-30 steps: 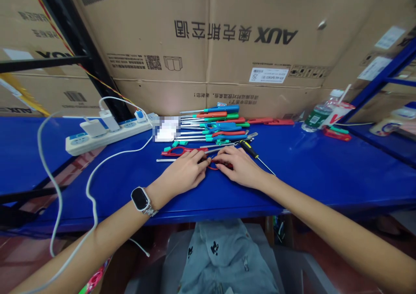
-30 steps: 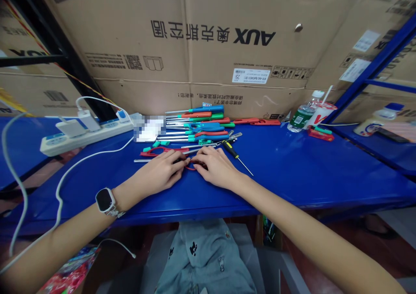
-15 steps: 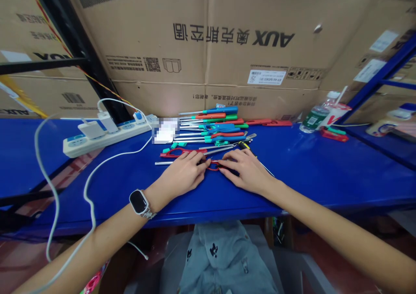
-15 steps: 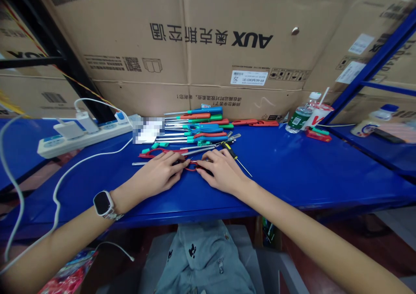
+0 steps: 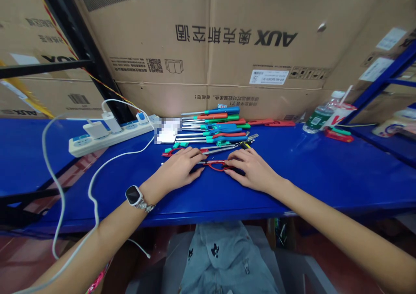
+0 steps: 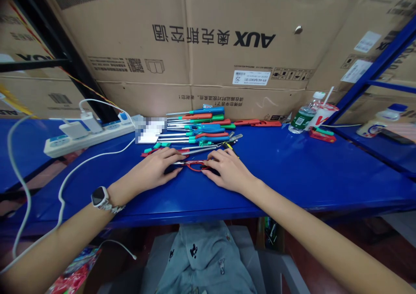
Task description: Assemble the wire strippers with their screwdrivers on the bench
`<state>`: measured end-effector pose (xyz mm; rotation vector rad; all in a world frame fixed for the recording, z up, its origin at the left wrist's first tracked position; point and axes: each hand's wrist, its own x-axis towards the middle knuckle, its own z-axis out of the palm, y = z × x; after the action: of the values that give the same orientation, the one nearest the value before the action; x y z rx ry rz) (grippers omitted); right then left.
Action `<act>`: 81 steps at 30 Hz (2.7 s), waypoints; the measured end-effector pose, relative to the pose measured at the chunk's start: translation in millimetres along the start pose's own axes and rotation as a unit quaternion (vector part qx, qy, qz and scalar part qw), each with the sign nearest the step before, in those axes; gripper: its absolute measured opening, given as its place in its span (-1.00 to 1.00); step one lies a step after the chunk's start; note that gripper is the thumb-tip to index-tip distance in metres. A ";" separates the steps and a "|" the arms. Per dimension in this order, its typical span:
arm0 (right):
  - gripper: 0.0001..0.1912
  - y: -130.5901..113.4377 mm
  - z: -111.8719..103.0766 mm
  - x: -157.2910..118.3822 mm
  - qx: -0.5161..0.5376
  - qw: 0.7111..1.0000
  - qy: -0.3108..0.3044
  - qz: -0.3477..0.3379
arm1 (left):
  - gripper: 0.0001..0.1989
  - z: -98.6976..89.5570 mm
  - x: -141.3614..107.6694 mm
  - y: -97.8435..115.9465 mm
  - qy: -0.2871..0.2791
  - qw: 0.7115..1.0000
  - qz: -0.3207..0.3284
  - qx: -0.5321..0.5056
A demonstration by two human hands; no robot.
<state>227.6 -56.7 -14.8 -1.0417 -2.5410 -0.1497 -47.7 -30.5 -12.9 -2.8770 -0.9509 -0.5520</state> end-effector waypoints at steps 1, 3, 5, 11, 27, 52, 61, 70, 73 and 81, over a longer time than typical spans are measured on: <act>-0.73 1.8 0.1 -1.3 0.010 1.000 0.004 0.002 | -0.70 -1.0 -0.3 -2.6 -0.004 1.000 0.002 -0.008; -0.73 3.5 0.5 -2.8 0.022 1.000 0.009 0.006 | -0.72 -2.1 -0.8 -6.7 -0.010 1.000 0.009 -0.014; -0.73 3.3 0.9 -3.2 0.026 1.000 0.012 0.009 | -0.71 -2.4 -0.8 -8.6 -0.016 1.000 0.019 -0.004; -0.70 0.6 1.4 -2.5 0.026 1.000 0.015 0.008 | -0.61 -1.2 -0.7 -5.9 -0.020 0.999 0.023 0.034; -0.75 7.8 -1.5 13.3 0.059 0.993 0.081 0.066 | -0.73 -17.5 3.3 -2.9 0.098 0.994 -0.039 -0.039; -0.86 -15.1 29.6 148.3 0.088 0.994 -0.030 0.049 | -0.88 -26.1 1.1 -105.2 0.067 0.939 -0.298 -0.160; -0.86 -15.1 36.7 182.7 0.075 0.992 -0.063 0.077 | -0.88 -23.0 5.5 -98.1 0.077 0.948 -0.260 -0.168; -0.86 35.6 13.3 101.0 0.056 0.992 0.051 0.104 | -0.89 -2.5 33.3 -64.7 0.061 0.970 -0.161 -0.171; -0.85 42.2 10.8 80.0 0.057 0.989 0.064 0.118 | -0.92 -2.1 36.0 -57.8 0.003 0.975 -0.144 -0.167; -0.90 35.4 27.2 76.5 0.084 0.989 0.087 0.086 | -0.76 -12.3 28.0 -56.4 -0.082 0.972 -0.183 -0.123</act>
<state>194.1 25.2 -11.4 -1.1235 -2.2532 0.0199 -63.9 28.8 5.5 -3.0124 -1.5627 -0.4893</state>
